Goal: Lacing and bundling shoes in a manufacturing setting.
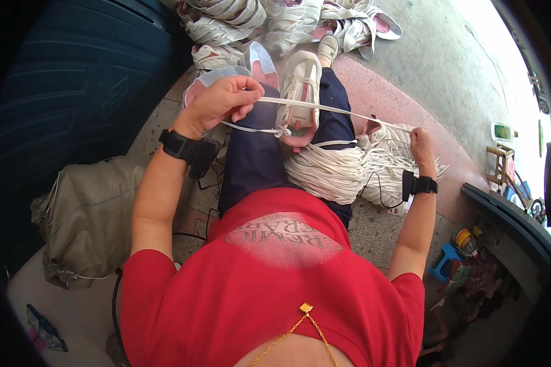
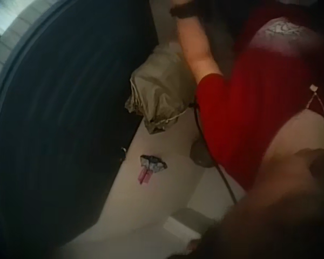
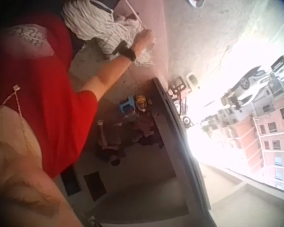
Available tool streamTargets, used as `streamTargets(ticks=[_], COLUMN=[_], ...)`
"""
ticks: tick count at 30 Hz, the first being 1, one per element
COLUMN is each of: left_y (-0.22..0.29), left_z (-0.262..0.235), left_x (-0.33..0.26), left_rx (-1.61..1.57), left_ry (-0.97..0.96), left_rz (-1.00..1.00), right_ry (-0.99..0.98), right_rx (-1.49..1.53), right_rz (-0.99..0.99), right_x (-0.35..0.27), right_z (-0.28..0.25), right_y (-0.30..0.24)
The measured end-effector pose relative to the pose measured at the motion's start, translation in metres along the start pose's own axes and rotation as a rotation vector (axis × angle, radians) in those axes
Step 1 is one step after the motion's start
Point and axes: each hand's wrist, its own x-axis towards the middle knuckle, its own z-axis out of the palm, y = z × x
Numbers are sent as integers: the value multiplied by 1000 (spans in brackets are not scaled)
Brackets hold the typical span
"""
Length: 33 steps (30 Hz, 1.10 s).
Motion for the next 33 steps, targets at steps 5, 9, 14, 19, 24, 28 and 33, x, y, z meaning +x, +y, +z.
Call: streamTargets(ticks=[5, 9, 14, 19, 24, 28, 33], left_y=[-15, -23, -36, -25, -50, -52, -48], left_z=[47, 82, 63, 73, 47, 46, 49], left_x=[40, 67, 70, 89, 120, 127, 131], left_rx=[170, 86, -179, -155, 636, 1083, 1059], left_ry=[72, -99, 24, 233, 478, 543, 523], left_rz=[-139, -84, -121, -153, 166, 332, 222], right_ry=[81, -399, -571, -222, -164, -32, -16], right_rx=[753, 1323, 1261, 953, 720, 580, 381], right_rz=[-373, -185, -126, -284, -211, -353, -448], right_x=[13, -13, -11, 8, 41, 49, 55], right_z=[-44, -23, -20, 7, 44, 58, 52], right_y=[-201, -312, -323, -291, -270, -272, -283])
